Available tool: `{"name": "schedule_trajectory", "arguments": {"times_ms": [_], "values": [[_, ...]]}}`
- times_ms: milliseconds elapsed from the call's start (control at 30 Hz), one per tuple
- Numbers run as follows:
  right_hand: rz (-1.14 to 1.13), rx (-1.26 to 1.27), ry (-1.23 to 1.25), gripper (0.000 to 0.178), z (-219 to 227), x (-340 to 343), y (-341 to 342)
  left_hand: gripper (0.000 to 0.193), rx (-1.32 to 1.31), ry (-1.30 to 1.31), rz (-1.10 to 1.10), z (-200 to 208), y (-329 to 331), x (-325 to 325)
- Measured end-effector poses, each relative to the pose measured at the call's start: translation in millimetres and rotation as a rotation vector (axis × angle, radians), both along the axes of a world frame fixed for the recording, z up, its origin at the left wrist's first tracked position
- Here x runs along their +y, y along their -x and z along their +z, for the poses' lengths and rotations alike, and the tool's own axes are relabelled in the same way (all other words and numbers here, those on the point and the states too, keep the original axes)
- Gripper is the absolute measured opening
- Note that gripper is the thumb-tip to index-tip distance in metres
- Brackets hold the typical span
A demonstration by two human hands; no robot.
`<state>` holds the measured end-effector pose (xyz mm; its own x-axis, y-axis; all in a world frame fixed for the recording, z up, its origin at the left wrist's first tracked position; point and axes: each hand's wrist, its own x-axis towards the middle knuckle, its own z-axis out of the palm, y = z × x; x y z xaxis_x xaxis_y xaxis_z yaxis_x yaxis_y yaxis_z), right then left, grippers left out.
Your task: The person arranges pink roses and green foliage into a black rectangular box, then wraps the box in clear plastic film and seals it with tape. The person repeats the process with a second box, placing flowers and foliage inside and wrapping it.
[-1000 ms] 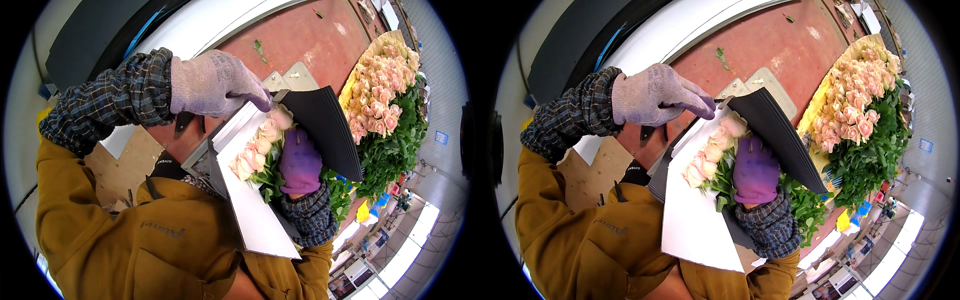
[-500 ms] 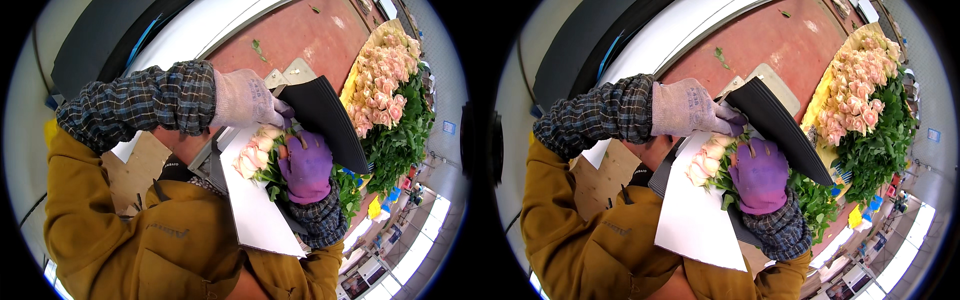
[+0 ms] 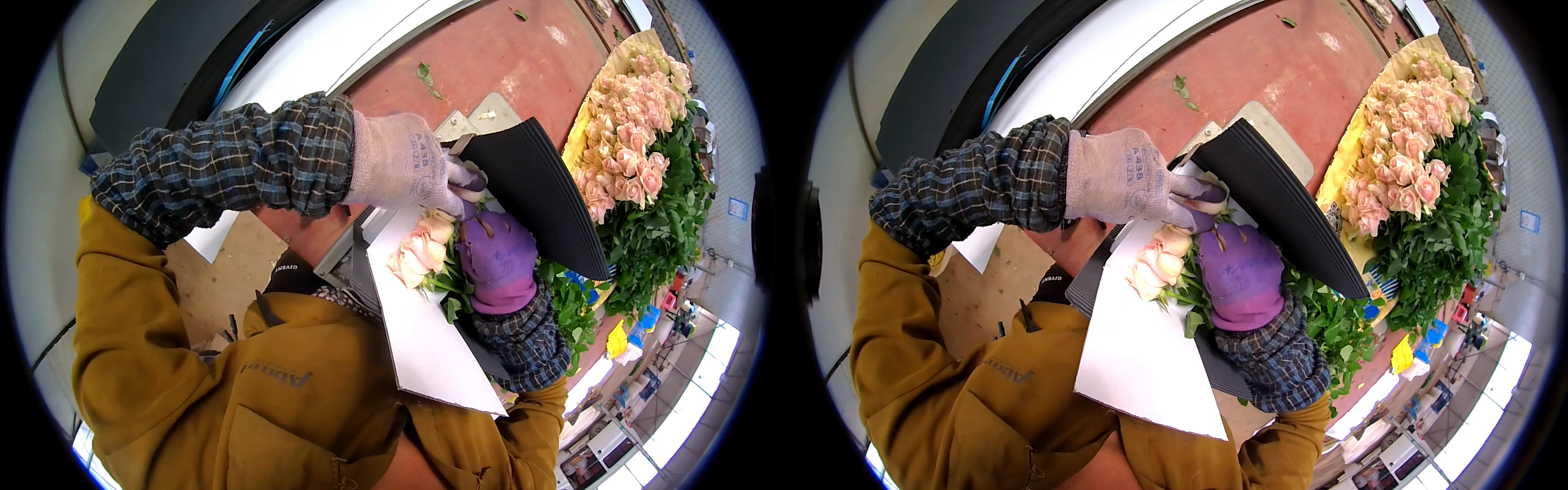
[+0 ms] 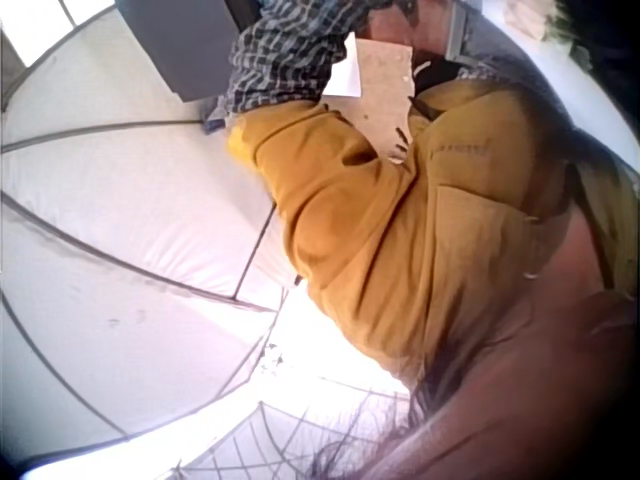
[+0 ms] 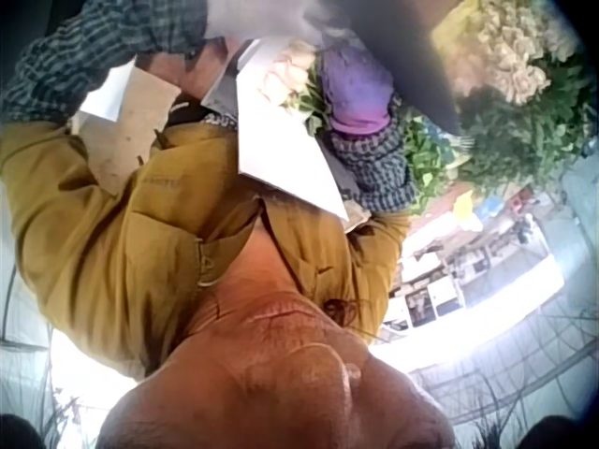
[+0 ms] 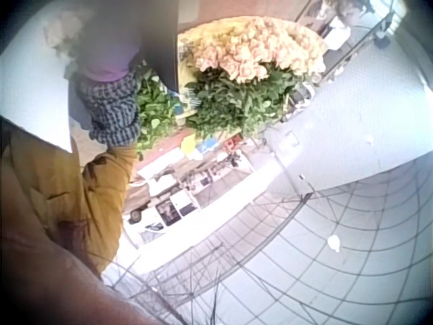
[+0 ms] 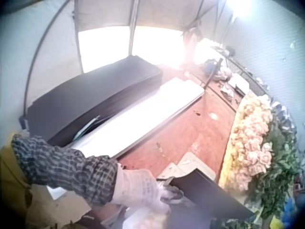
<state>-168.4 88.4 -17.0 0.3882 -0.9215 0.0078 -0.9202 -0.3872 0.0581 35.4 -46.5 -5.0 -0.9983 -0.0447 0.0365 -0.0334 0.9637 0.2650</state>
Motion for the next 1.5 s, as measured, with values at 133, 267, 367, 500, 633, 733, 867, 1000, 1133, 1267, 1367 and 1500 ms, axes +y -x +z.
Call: {"name": "schedule_trajectory", "arguments": {"times_ms": [133, 267, 367, 500, 633, 733, 867, 1000, 1133, 1267, 1367, 1500], "values": [[0.026, -0.128, 0.015, 0.02, 18, -1, -4, 0.044, -0.064, 0.005, -0.019, 4, 2, -1], [0.113, -0.311, -0.173, 0.024, 47, 5, -8, 0.04, -0.072, -0.043, 0.014, 1, -2, 2], [0.12, -0.277, -0.369, 0.026, 42, 11, -7, 0.034, -0.102, -0.235, 0.1, 9, 3, 6], [0.133, -0.269, -0.351, 0.032, 36, 14, -8, 0.037, 0.0, -0.229, 0.163, 2, 5, 16], [0.137, -0.26, -0.365, 0.034, 36, 12, -10, 0.035, 0.108, -0.153, 0.206, -8, 7, 25], [0.14, -0.289, -0.355, 0.032, 37, 12, -10, 0.034, 0.152, -0.087, 0.199, -12, 8, 26], [0.279, -1.026, -0.429, 0.039, 80, 11, 2, 0.032, 0.161, -0.087, 0.186, -8, 6, 24], [0.602, -0.9, -0.192, 0.034, 128, 26, 3, 0.032, 0.153, -0.106, 0.19, -6, 1, 26], [0.204, -0.387, 0.113, 0.037, 124, 9, 20, 0.038, -0.024, -0.131, 0.177, -6, 1, 25], [0.086, -0.3, 0.108, 0.026, 71, -7, 32, 0.04, 0.049, -0.133, 0.147, -18, -3, 22], [0.024, -0.253, 0.138, 0.025, 59, -2, 21, 0.041, 0.29, -0.225, 0.08, -39, -10, 17], [-0.006, -0.235, 0.038, 0.023, 38, 7, 8, 0.047, 0.23, -0.291, 0.059, -43, -7, 12]]}}
